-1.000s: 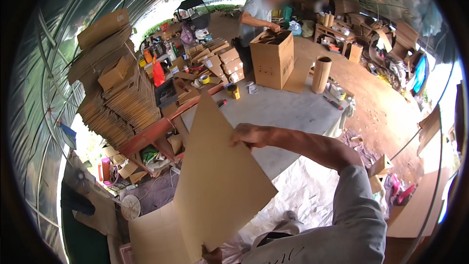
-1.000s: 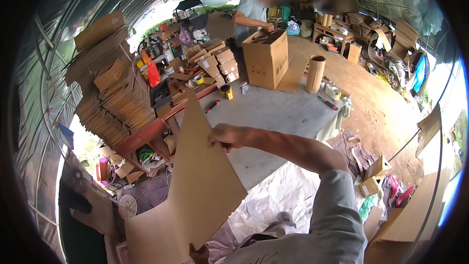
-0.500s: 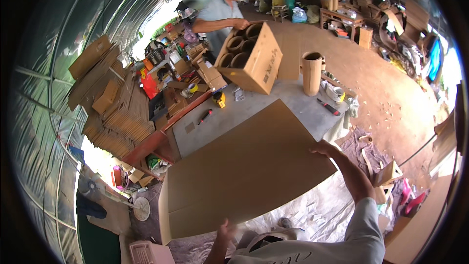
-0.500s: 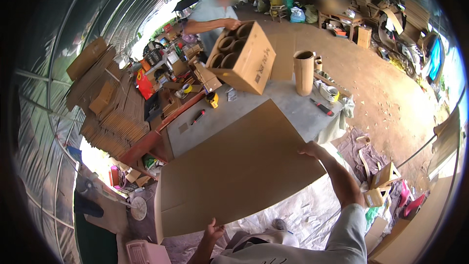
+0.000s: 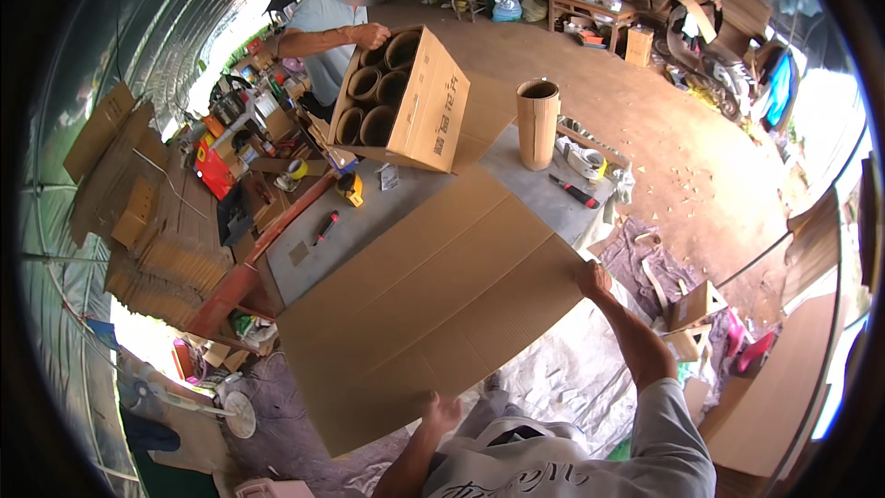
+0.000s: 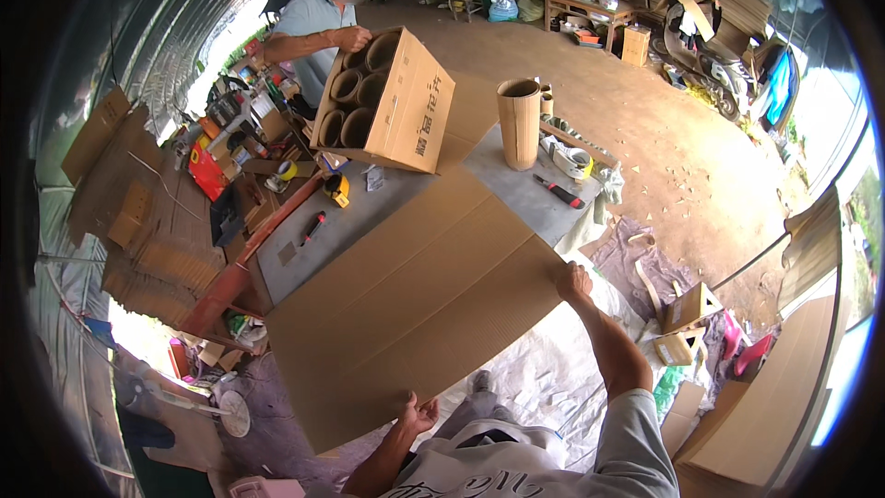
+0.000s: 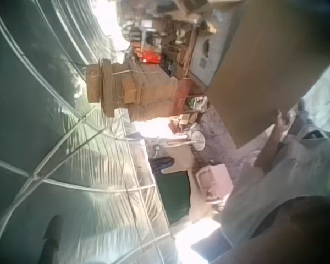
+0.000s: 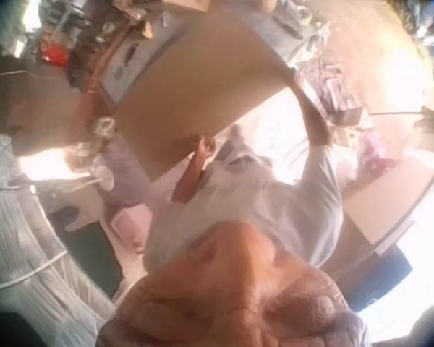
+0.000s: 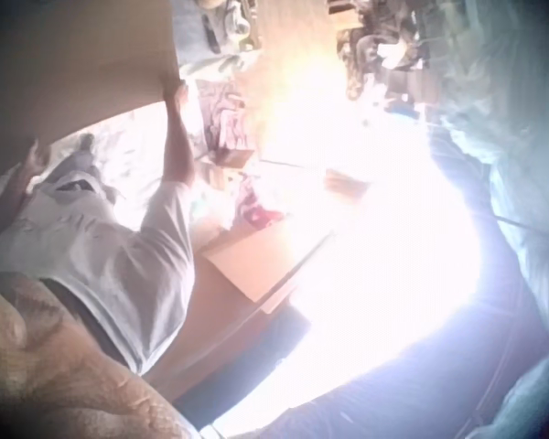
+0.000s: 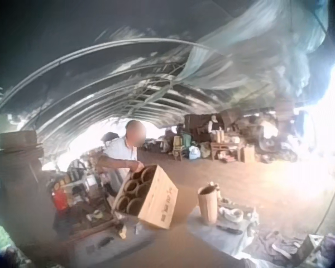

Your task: The person cuts a large cardboard sheet with a utility knife, folds the pieces into a box shape, and secures the seams with packing tape. Another person works nearby on a separate cardboard box.

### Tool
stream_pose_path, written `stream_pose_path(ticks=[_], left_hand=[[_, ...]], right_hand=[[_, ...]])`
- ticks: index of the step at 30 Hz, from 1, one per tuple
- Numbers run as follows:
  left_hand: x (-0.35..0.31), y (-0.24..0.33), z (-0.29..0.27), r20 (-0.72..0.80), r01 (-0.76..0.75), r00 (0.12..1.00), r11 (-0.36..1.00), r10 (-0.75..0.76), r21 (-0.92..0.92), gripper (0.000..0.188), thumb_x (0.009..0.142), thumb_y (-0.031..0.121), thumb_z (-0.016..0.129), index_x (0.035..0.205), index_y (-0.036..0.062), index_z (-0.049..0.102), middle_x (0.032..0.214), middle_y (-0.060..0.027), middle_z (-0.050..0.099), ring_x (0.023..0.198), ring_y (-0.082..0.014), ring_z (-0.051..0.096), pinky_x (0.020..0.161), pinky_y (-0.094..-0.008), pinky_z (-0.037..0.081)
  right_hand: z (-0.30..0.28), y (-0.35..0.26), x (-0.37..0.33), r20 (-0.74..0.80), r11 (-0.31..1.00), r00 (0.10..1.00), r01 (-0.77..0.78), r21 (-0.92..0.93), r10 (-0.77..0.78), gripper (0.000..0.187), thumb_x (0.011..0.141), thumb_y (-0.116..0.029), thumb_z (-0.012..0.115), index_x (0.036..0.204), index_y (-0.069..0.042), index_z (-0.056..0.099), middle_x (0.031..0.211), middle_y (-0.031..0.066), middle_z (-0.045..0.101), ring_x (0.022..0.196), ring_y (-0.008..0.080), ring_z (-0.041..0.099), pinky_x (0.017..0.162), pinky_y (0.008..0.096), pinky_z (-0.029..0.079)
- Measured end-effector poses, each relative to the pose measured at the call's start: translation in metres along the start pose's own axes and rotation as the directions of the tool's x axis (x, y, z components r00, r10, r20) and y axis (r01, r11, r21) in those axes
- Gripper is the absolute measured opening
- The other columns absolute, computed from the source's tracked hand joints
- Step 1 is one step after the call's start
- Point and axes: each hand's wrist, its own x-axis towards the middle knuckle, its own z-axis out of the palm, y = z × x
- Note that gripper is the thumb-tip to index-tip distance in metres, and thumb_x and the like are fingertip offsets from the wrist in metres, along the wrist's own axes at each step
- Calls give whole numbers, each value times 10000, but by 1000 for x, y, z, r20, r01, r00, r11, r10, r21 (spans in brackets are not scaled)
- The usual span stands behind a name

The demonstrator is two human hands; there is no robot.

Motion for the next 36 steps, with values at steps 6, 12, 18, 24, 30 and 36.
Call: stream_pose_path(ticks=[6, 12, 18, 24, 30, 36], left_hand=[[32, -28, 150, -135, 108, 980, 178, 145, 978, 328, 964, 390, 713, 1063, 77, 712, 986, -84, 735, 881, -258, 695, 810, -394, 565], [79, -5, 188, 554, 226, 641, -821, 531, 525, 743, 744, 369, 892, 1364, 86, 598, 1438, -267, 518, 1292, -408, 546, 1071, -526, 447], [94, -12, 220, 210, 460, 783, -773, 585, 436, 1133, 678, 490, 915, 1601, 184, 333, 1655, -318, 157, 1456, -510, 321, 1127, -669, 313], [115, -13, 259, 211, 482, 764, -758, 609, 440, 1232, 619, 550, 930, 1623, 214, 301, 1647, -356, 130, 1512, -541, 175, 1120, -695, 291], [147, -19, 258, 210, 441, 749, -710, 628, 549, 1267, 579, 514, 949, 1623, 198, 305, 1629, -395, 121, 1493, -583, 171, 1122, -689, 298], [156, -16, 210, 223, 514, 709, -707, 669, 486, 1175, 635, 430, 923, 1612, 157, 330, 1601, -431, 158, 1465, -610, 225, 1132, -671, 306]], right_hand=[[26, 6, 48, 107, 989, 986, -123, -84, 132, 312, 807, -319, 754, 962, -49, 769, 1054, 234, 753, 1021, 374, 742, 830, 461, 589], [57, 35, 61, 154, 997, 986, -60, -46, 67, 442, 850, -395, 725, 962, 32, 747, 1030, 273, 739, 1038, 396, 725, 852, 486, 571], [66, 21, 68, 272, 994, 956, -113, -6, 110, 523, 828, -474, 776, 973, 29, 758, 977, 245, 754, 921, 362, 746, 804, 475, 566], [67, 33, 82, 435, 932, 886, -281, 231, 159, 339, 724, -295, 859, 892, -18, 759, 925, 174, 745, 899, 279, 719, 775, 407, 551], [34, 33, 204, -360, 818, 831, 522, 242, -424, 420, 747, -152, 800, 1122, -75, 627, 1018, 216, 635, 984, 419, 636, 831, 509, 517], [-194, -170, 293, -523, 603, 634, 755, 259, -570, 549, 793, -18, 734, 1311, -58, 557, 1266, 222, 570, 1074, 459, 613, 833, 504, 535]])
